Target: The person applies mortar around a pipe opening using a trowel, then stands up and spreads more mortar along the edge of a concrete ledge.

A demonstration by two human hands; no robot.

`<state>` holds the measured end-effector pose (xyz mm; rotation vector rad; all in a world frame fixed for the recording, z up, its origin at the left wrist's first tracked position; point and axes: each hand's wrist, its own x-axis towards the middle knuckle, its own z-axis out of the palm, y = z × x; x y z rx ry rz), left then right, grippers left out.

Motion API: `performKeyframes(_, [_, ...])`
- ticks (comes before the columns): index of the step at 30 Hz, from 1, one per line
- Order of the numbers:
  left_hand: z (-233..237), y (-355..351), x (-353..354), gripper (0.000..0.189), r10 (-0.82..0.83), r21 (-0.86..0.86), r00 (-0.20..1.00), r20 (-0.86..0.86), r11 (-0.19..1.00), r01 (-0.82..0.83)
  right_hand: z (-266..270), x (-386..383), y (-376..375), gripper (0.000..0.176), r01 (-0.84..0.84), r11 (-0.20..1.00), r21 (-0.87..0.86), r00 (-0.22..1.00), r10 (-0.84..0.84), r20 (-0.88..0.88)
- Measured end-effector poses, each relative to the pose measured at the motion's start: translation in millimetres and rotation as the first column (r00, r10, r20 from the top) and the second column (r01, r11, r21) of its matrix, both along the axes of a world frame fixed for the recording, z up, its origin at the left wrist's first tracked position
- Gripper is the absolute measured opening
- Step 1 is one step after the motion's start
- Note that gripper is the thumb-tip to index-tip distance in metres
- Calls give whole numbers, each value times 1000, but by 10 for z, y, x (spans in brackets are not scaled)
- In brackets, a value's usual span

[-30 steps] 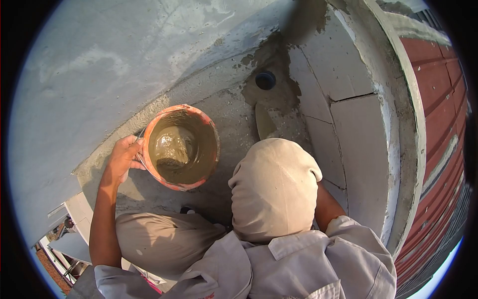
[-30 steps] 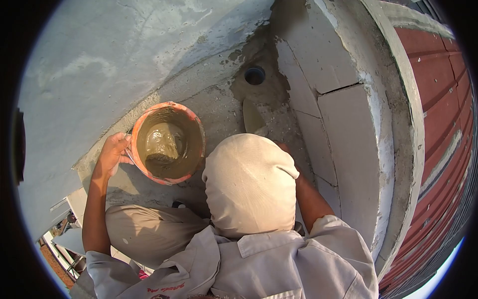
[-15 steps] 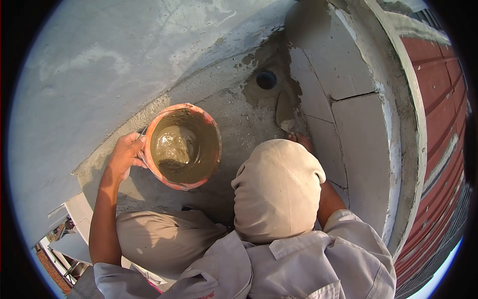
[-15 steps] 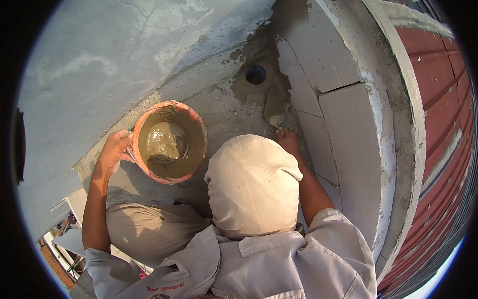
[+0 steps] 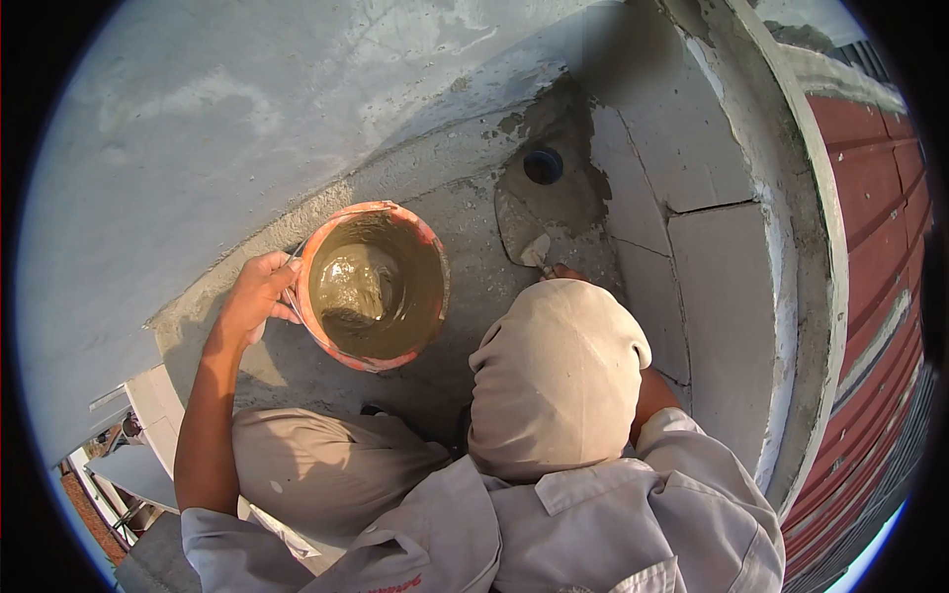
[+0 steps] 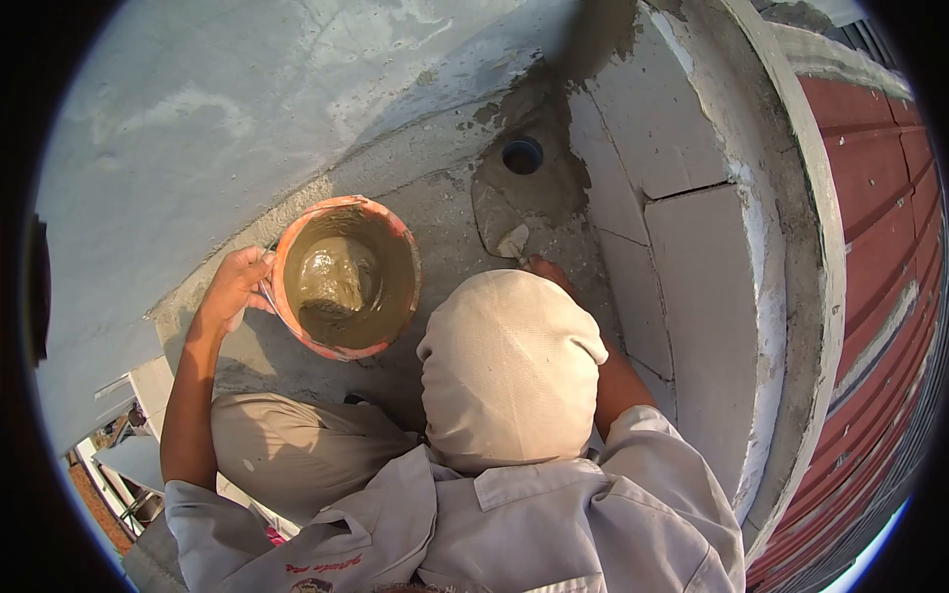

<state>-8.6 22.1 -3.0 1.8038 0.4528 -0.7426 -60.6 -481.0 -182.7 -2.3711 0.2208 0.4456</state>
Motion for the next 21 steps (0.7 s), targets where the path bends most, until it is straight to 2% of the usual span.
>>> performKeyframes(5, [-53,51,-30,33,-5,-1,1000,17,1000,5,28,-73,17,32,-52,998,36,999,52,9])
performKeyframes(10, [-17,35,-3,31,1,4,1000,7,1000,-1,-25,5,31,33,-30,999,29,999,29,27])
performKeyframes(14, [-18,16,-17,32,25,-21,1000,6,999,-25,178,-55,-59,33,-59,995,76,996,54,68])
performKeyframes(17, [14,-15,-4,32,23,-46,999,28,999,-22,526,13,-86,33,-170,978,125,977,150,155])
performKeyframes(21, [-15,7,-16,33,1,-106,1000,24,994,1,1188,376,261,36,-410,911,38,910,406,82])
